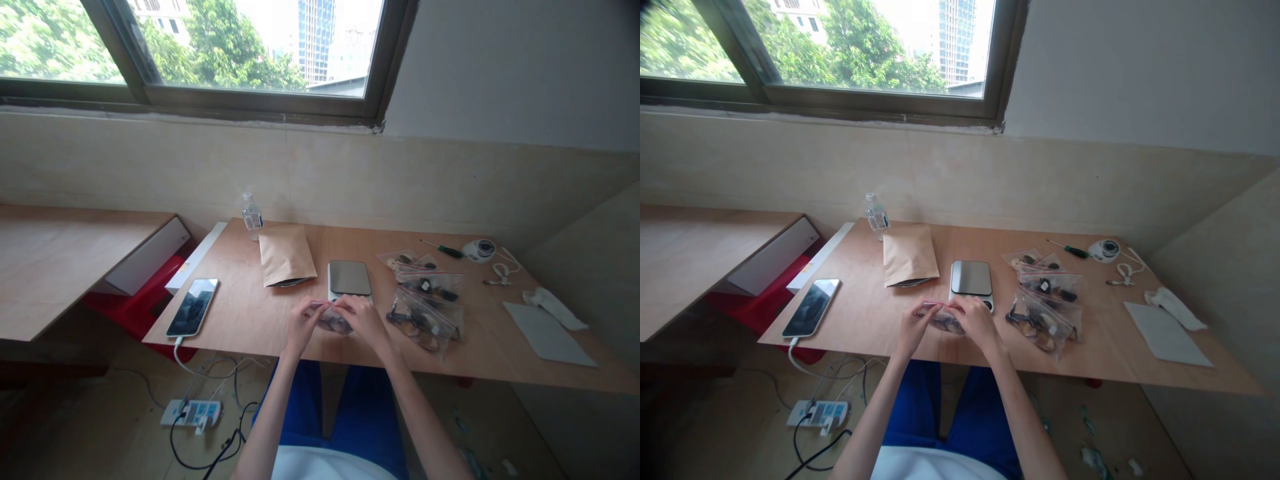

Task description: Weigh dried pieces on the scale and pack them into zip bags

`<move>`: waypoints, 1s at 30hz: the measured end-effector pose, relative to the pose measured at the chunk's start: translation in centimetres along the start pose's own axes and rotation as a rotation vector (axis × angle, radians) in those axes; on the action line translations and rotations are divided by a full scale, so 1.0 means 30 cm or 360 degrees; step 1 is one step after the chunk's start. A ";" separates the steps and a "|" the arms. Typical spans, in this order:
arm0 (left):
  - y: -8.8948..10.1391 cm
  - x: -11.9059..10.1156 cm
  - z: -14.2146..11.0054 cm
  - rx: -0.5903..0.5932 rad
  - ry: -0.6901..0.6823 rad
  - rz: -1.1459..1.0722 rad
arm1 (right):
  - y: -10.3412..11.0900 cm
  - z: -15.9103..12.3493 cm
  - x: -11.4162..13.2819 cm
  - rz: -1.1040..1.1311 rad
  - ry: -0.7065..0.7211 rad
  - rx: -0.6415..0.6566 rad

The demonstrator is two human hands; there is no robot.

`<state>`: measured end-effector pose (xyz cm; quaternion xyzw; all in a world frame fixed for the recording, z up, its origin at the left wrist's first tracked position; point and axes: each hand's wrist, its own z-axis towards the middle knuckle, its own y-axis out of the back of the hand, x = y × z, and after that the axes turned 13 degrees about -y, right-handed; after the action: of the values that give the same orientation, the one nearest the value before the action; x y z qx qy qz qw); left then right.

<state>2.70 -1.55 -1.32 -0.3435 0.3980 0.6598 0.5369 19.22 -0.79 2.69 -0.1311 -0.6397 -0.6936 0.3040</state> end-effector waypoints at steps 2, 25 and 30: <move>0.007 0.001 0.000 -0.0013 -0.0006 0.0053 | 0.005 -0.006 -0.006 0.0017 -0.0016 -0.0005; -0.010 -0.007 -0.015 0.0005 0.0087 -0.0066 | 0.008 -0.032 -0.052 0.0062 -0.0139 -0.0007; -0.016 -0.009 -0.012 0.0008 0.0073 -0.0122 | 0.004 -0.043 -0.068 0.0069 -0.0145 -0.0079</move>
<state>3.22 -1.95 -1.33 -0.3722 0.3983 0.6297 0.5534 21.15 -1.52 1.42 -0.1839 -0.6325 -0.6959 0.2861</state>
